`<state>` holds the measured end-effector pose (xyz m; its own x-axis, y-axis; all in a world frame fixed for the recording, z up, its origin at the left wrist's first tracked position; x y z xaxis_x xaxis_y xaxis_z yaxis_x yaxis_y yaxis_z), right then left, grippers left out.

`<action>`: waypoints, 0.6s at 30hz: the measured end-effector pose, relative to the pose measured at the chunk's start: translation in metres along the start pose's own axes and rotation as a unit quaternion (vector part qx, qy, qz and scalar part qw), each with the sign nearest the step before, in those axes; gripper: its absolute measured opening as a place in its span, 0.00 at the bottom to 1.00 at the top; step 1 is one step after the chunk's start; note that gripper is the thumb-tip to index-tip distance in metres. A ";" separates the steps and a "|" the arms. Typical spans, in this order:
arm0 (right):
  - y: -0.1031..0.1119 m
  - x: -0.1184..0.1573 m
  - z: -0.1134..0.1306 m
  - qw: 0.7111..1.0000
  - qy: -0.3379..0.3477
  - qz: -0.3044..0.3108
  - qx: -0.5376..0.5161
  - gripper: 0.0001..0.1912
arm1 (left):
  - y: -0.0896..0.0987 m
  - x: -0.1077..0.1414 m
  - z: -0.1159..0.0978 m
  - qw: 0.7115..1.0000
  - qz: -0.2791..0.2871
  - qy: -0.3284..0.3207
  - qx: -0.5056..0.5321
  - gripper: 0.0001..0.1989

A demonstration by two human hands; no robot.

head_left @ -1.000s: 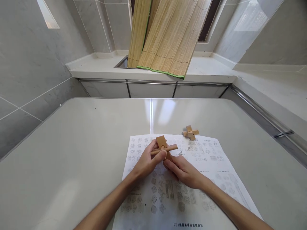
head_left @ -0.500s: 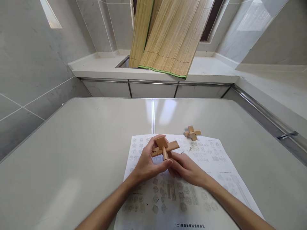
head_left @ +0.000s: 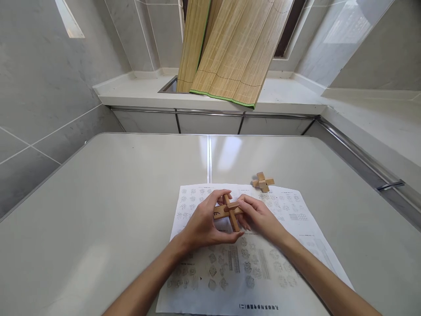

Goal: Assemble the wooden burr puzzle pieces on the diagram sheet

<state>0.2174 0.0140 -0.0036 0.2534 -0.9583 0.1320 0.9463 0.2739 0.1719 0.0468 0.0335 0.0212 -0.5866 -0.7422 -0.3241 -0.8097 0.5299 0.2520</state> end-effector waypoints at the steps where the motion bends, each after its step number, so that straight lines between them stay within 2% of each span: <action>1: 0.000 -0.001 -0.002 1.000 -0.002 0.003 -0.007 0.24 | 0.000 0.000 0.001 1.000 -0.002 0.004 -0.001 0.42; 6: 0.000 -0.003 -0.010 0.998 -0.025 0.019 -0.061 0.22 | 0.001 -0.001 0.002 1.000 -0.014 0.026 0.010 0.40; 10: 0.001 -0.001 -0.009 0.994 -0.039 0.026 -0.097 0.22 | 0.001 -0.002 0.004 0.999 -0.012 0.039 0.033 0.45; 15: 0.002 0.001 -0.007 0.987 -0.072 0.034 -0.143 0.23 | 0.003 -0.003 0.001 0.999 0.006 0.021 0.037 0.45; 18: 0.002 0.002 -0.008 0.980 -0.085 0.045 -0.176 0.20 | 0.004 -0.002 -0.001 0.999 -0.001 0.008 0.047 0.47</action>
<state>0.2217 0.0120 -0.0110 0.3303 -0.8961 0.2965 0.9399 0.2834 -0.1904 0.0453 0.0368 0.0236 -0.5849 -0.7493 -0.3105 -0.8094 0.5636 0.1647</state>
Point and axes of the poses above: each hand's wrist, its own x-axis away from the middle knuckle, its own y-axis out of the back of the hand, z = x × y, the point moved 4 cm from there along -x, towards the middle knuckle, and after that the axes turned 14 degrees about x, right-handed, at the moved point
